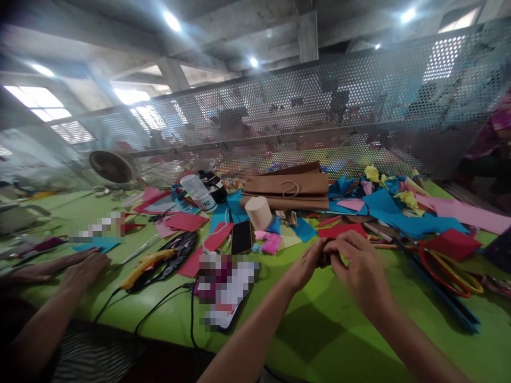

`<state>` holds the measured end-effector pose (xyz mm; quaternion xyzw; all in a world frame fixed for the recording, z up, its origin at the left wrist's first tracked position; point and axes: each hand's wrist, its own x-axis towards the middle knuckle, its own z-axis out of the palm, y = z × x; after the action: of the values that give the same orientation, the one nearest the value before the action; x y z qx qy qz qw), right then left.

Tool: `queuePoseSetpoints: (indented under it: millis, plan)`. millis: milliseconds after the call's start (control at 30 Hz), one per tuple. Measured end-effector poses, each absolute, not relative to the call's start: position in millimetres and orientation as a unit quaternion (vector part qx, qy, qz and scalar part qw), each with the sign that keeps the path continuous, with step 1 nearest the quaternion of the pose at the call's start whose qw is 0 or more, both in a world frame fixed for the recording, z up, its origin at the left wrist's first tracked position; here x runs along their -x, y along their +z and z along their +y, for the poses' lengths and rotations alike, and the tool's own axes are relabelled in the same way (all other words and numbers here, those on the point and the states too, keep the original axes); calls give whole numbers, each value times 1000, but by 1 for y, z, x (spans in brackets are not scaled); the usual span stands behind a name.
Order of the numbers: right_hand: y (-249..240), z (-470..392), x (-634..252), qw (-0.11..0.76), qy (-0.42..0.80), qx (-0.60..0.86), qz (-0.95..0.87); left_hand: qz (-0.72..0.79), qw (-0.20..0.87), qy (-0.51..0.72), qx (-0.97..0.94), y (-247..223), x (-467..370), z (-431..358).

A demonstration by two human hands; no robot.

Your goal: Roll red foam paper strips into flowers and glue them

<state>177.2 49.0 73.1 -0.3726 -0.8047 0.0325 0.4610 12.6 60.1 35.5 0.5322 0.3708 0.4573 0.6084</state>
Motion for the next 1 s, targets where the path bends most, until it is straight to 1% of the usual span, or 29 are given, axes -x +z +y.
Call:
queuePoseSetpoints:
  millis: [133,333,467,533,700,800,900,1000]
  plan:
    - [66,47,-181,461,-4,333,-823,378,632,459,-497,36,-11,60]
    - [68,44,-188,372,-113,326,-862,380,605,458,-529,45,-9,55]
    - [69,43,-188,325,-136,342,-871,384,582,460,-550,43,-11,55]
    - [68,43,-189,330,-130,345,-869,382,584,460,-548,41,-13,55]
    - [65,46,-193,403,-76,319,-855,375,618,470,-506,40,-12,57]
    - [67,47,-196,426,-57,313,-847,364,623,476,-503,40,-11,58]
    - [67,49,-200,424,-86,331,-839,364,612,481,-512,41,-10,59]
    - [64,49,-203,399,-138,344,-839,359,601,491,-519,42,-11,60]
